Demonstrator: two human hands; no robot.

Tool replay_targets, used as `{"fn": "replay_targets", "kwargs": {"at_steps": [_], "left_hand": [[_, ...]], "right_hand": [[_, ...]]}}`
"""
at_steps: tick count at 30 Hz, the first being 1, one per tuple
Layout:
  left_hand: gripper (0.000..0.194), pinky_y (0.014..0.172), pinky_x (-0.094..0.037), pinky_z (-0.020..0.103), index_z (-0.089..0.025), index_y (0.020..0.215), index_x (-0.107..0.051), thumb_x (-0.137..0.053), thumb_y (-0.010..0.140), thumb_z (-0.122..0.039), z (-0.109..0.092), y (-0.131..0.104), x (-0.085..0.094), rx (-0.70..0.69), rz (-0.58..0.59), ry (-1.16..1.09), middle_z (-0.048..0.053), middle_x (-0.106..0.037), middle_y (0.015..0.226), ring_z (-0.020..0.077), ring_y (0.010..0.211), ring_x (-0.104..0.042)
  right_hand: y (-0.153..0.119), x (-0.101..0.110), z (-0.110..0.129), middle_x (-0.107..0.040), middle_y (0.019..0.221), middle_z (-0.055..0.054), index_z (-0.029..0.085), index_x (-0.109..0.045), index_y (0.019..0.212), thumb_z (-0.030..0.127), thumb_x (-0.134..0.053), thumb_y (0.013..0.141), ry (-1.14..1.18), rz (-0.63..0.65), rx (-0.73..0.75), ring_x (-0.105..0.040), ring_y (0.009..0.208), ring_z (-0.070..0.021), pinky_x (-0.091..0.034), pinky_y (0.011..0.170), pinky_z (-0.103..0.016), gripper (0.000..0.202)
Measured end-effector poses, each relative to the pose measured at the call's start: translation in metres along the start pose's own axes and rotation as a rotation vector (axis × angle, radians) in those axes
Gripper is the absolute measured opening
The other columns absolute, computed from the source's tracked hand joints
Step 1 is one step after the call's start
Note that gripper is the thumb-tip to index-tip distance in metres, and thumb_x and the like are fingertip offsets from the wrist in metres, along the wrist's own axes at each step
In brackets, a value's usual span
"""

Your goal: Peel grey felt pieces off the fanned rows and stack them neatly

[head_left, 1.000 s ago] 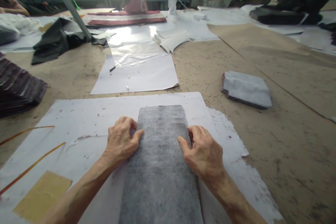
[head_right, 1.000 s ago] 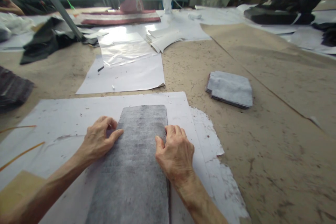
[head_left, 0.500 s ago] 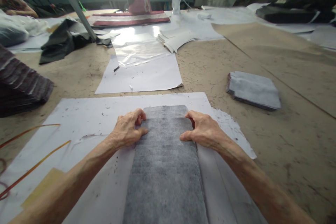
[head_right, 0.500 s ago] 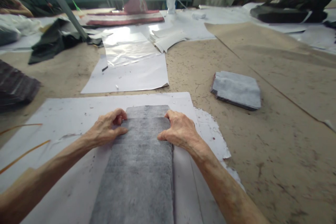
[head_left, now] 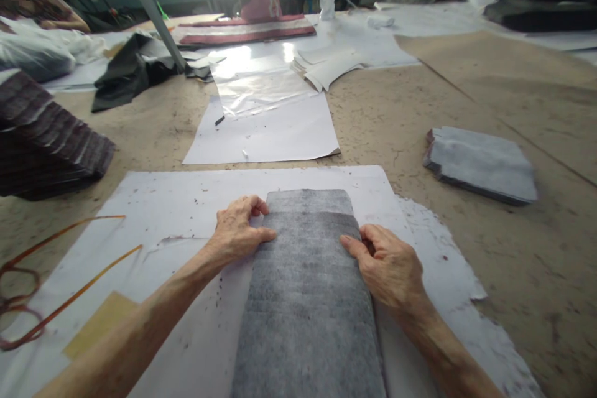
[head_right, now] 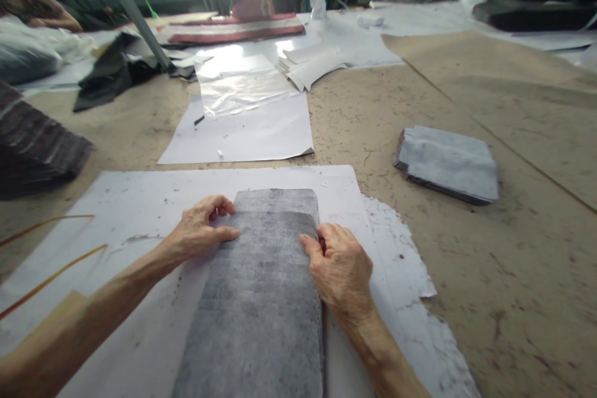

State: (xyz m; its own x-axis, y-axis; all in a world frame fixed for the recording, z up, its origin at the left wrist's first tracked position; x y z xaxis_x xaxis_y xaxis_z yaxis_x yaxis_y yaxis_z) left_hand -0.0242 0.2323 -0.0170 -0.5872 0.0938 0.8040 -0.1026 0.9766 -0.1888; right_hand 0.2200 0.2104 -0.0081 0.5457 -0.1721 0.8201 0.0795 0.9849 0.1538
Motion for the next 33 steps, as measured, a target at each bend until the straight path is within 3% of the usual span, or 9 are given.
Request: {"fn": "replay_targets", "kwargs": {"at_steps": [4,11,15,19,25,33], "left_hand": [[0.021,0.079,-0.035,0.037,-0.022,0.070,-0.055,-0.066,0.053,-0.025,-0.0029,0.0012,0.0009,0.014,-0.003,0.014,-0.001,-0.053,0.082,0.0200,0.084,-0.050],[0.025,0.077,-0.035,0.033,-0.024,0.077,-0.057,-0.067,0.054,-0.026,0.0048,-0.0001,-0.0022,0.005,-0.008,-0.055,-0.003,-0.054,0.084,0.0165,0.081,-0.049],[0.019,0.075,-0.034,0.031,-0.023,0.070,-0.056,-0.067,0.054,-0.027,0.0053,-0.0003,-0.0021,-0.003,-0.016,-0.069,-0.004,-0.053,0.082,0.0161,0.079,-0.048],[0.017,0.073,-0.032,0.031,-0.021,0.058,-0.051,-0.065,0.058,-0.031,0.0033,-0.0029,-0.0009,-0.028,-0.039,-0.061,-0.003,-0.052,0.078,0.0162,0.079,-0.047],[0.027,0.070,-0.033,0.030,-0.021,0.056,-0.049,-0.051,0.071,-0.042,0.0038,-0.0045,-0.0011,-0.085,-0.057,-0.086,-0.002,-0.049,0.072,0.0150,0.073,-0.047],[0.032,0.066,-0.034,0.029,-0.020,0.051,-0.044,-0.050,0.072,-0.043,0.0062,-0.0042,-0.0026,-0.105,-0.019,-0.113,-0.002,-0.050,0.070,0.0141,0.070,-0.047]], "right_hand": [[-0.0013,0.0005,0.0017,-0.045,0.054,0.001,0.022,-0.040,0.055,0.048,-0.044,0.076,-0.043,-0.051,0.052,-0.042,0.053,-0.0134,-0.027,0.051,-0.026,0.034],[-0.0056,-0.0005,0.0008,-0.048,0.057,0.000,0.022,-0.043,0.059,0.045,-0.044,0.081,-0.084,-0.095,0.134,-0.045,0.057,-0.0143,-0.030,0.054,-0.026,0.032],[-0.0082,-0.0014,0.0021,-0.051,0.061,-0.001,0.021,-0.046,0.063,0.043,-0.045,0.082,-0.104,-0.118,0.173,-0.047,0.060,-0.0151,-0.031,0.056,-0.026,0.029],[-0.0081,-0.0012,0.0031,-0.048,0.058,0.000,0.022,-0.043,0.059,0.041,-0.045,0.082,-0.130,-0.108,0.148,-0.044,0.058,-0.0147,-0.029,0.055,-0.027,0.030],[-0.0066,-0.0040,0.0005,-0.051,0.061,-0.001,0.021,-0.043,0.059,0.042,-0.045,0.082,-0.113,-0.030,0.059,-0.046,0.063,-0.0155,-0.029,0.057,-0.027,0.031],[-0.0056,-0.0035,0.0021,-0.051,0.060,0.000,0.021,-0.042,0.057,0.037,-0.045,0.080,-0.083,-0.035,0.059,-0.048,0.064,-0.0152,-0.031,0.059,-0.027,0.028]]}}
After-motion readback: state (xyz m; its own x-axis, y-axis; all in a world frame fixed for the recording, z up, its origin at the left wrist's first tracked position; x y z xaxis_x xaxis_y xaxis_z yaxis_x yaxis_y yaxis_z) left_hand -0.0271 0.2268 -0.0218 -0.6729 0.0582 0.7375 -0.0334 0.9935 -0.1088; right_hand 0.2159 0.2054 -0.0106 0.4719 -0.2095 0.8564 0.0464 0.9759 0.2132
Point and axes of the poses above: each hand's wrist, its own y-axis towards the middle knuckle, its own x-axis out of the back of the hand, z = x × y, the point moved 6 cm from there along y, towards the middle knuckle
